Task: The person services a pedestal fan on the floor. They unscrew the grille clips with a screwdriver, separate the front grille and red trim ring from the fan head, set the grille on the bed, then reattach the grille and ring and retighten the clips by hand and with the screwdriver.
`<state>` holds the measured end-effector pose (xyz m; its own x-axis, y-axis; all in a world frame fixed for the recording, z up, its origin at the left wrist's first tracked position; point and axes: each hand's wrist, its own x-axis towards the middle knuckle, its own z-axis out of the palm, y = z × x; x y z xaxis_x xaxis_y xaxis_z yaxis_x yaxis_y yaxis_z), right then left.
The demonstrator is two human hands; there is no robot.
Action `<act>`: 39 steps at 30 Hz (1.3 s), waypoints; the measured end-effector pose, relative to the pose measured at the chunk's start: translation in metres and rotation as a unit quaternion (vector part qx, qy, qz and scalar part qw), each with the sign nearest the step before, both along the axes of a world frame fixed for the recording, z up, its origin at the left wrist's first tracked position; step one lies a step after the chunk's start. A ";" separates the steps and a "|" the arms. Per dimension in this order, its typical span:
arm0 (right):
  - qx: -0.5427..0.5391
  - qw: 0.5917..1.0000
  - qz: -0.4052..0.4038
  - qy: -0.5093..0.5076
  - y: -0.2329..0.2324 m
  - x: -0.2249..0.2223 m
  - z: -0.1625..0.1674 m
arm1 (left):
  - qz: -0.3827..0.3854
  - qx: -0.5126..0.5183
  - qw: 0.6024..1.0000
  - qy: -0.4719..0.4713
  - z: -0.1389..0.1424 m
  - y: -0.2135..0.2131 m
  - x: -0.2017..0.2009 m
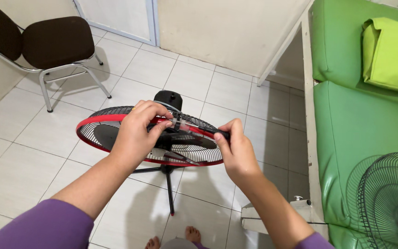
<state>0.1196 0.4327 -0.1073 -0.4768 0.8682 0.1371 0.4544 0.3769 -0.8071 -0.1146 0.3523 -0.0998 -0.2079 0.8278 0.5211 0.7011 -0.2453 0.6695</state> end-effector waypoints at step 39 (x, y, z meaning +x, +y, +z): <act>-0.054 0.996 0.074 0.014 0.006 -0.006 -0.017 | 0.008 0.023 1.000 0.016 -0.006 -0.010 0.010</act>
<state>0.1135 0.4392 -0.1248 -0.5986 0.7986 0.0625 0.3768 0.3495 -0.8578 -0.1044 0.3422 -0.1056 -0.2025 0.7996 0.5653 0.7265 -0.2644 0.6342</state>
